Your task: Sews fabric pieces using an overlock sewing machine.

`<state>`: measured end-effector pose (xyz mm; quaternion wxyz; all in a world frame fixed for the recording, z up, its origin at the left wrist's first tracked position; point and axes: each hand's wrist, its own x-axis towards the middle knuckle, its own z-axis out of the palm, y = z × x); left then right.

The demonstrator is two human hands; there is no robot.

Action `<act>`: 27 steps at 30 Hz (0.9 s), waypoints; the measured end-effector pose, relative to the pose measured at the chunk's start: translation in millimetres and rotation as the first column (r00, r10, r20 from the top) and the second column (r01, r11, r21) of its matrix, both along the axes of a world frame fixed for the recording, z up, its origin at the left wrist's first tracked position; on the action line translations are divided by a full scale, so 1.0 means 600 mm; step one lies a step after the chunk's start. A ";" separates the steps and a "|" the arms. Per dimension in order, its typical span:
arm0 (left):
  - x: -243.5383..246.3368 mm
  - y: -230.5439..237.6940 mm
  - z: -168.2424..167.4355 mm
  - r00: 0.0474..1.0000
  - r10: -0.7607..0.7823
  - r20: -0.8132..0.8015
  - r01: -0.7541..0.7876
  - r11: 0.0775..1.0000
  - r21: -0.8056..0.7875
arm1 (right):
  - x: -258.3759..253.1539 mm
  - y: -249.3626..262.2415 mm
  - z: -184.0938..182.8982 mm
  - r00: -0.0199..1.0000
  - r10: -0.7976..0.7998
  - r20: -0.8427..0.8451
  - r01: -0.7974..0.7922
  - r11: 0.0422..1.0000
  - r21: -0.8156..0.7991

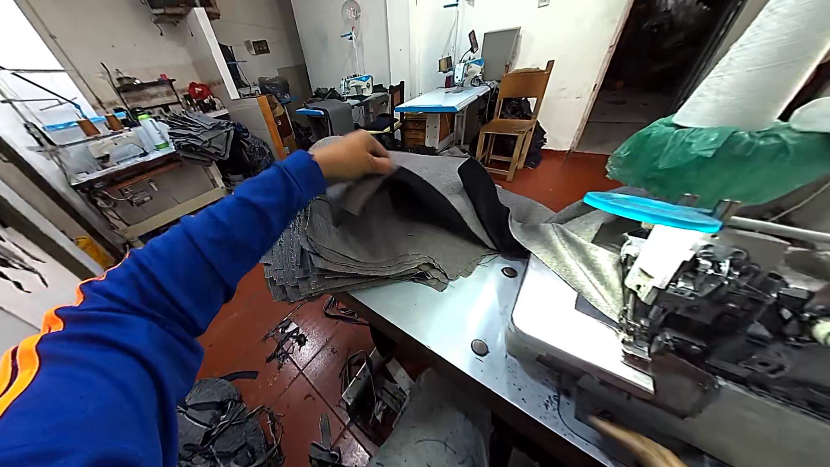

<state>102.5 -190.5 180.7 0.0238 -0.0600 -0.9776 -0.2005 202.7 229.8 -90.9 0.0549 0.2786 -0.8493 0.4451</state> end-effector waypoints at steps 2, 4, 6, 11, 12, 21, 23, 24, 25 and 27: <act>0.035 0.107 -0.028 0.987 -0.137 0.083 0.124 0.981 0.146 | -0.011 -0.051 0.015 0.977 0.198 0.078 -0.182 0.968 -0.175; 0.062 0.218 -0.086 0.950 -0.267 0.163 0.182 0.895 0.407 | -0.005 -0.135 0.015 0.937 0.325 0.126 -0.241 0.864 -0.442; 0.069 0.311 -0.149 0.922 -0.315 0.226 0.106 0.767 0.633 | 0.012 -0.219 0.029 0.910 0.335 0.246 -0.058 0.688 -0.723; 0.009 0.351 -0.297 0.688 -0.682 -0.248 0.724 0.621 0.302 | -0.012 -0.286 0.056 0.709 0.178 0.682 0.509 0.540 -0.670; 0.004 0.331 -0.310 0.617 -0.749 -0.242 0.787 0.583 0.203 | -0.006 -0.274 0.040 0.717 0.164 0.677 0.505 0.548 -0.667; 0.053 0.329 -0.330 0.835 -0.504 -0.220 0.472 0.863 -0.181 | 0.041 -0.242 0.009 0.754 0.234 0.614 0.321 0.685 -0.655; 0.051 0.355 -0.303 0.881 -0.463 -0.096 0.434 0.872 -0.226 | 0.031 -0.273 0.036 0.744 0.103 0.660 0.384 0.742 -0.549; 0.050 0.362 -0.291 0.898 -0.439 -0.021 0.421 0.874 -0.243 | 0.033 -0.282 0.039 0.742 0.076 0.666 0.379 0.772 -0.510; 0.048 0.363 -0.282 0.908 -0.417 0.034 0.411 0.876 -0.251 | 0.039 -0.286 0.036 0.740 0.084 0.668 0.359 0.790 -0.497; 0.044 0.342 -0.277 0.923 -0.380 0.057 0.382 0.894 -0.233 | 0.065 -0.268 0.022 0.742 0.173 0.647 0.290 0.788 -0.543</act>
